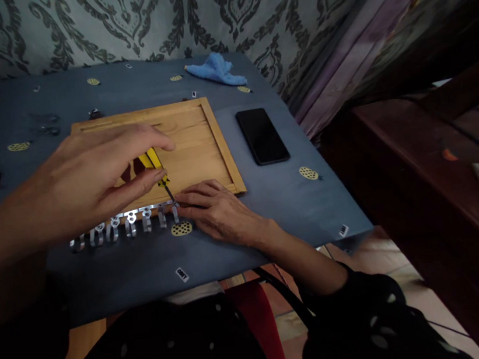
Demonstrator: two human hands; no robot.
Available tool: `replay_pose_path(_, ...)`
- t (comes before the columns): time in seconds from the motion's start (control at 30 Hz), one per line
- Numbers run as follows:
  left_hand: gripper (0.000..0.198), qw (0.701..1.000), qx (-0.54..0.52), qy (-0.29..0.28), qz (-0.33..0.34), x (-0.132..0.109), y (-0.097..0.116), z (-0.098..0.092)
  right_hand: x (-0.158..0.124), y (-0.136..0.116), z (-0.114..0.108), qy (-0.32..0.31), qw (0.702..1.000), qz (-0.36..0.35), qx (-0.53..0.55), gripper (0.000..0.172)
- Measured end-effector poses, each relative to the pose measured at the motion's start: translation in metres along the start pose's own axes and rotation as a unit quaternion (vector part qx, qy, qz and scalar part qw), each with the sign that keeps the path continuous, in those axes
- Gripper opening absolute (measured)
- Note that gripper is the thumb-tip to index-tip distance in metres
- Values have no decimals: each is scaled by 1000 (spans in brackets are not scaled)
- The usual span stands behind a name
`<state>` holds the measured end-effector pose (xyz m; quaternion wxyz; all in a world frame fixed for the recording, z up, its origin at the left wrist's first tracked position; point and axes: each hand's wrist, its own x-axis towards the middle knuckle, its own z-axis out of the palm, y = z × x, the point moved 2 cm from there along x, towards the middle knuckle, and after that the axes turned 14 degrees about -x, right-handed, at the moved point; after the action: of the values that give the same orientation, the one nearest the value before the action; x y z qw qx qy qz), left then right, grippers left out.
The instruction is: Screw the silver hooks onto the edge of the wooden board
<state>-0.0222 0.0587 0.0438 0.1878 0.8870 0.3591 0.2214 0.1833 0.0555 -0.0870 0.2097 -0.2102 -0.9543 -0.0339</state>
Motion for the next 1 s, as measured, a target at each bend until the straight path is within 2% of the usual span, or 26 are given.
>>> replay_pose_path(0.27, 18, 1000, 11, 23, 2, 1, -3, 3, 1, -1, -1, 11, 1000, -6, -1, 33)
replay_pose_path(0.53, 19, 1000, 19, 22, 12, -1, -2, 1, -1, 1, 2, -6, 1000, 5, 3, 36)
replay_pose_path(0.87, 18, 996, 77, 29, 44, 0, 3, -2, 0, 0, 0, 5, 1000, 1, 4, 35)
replay_pose_path(1.0, 14, 993, 64, 52, 86, -1, 8, -9, 0, 0, -1, -3, 1000, 2, 6, 34)
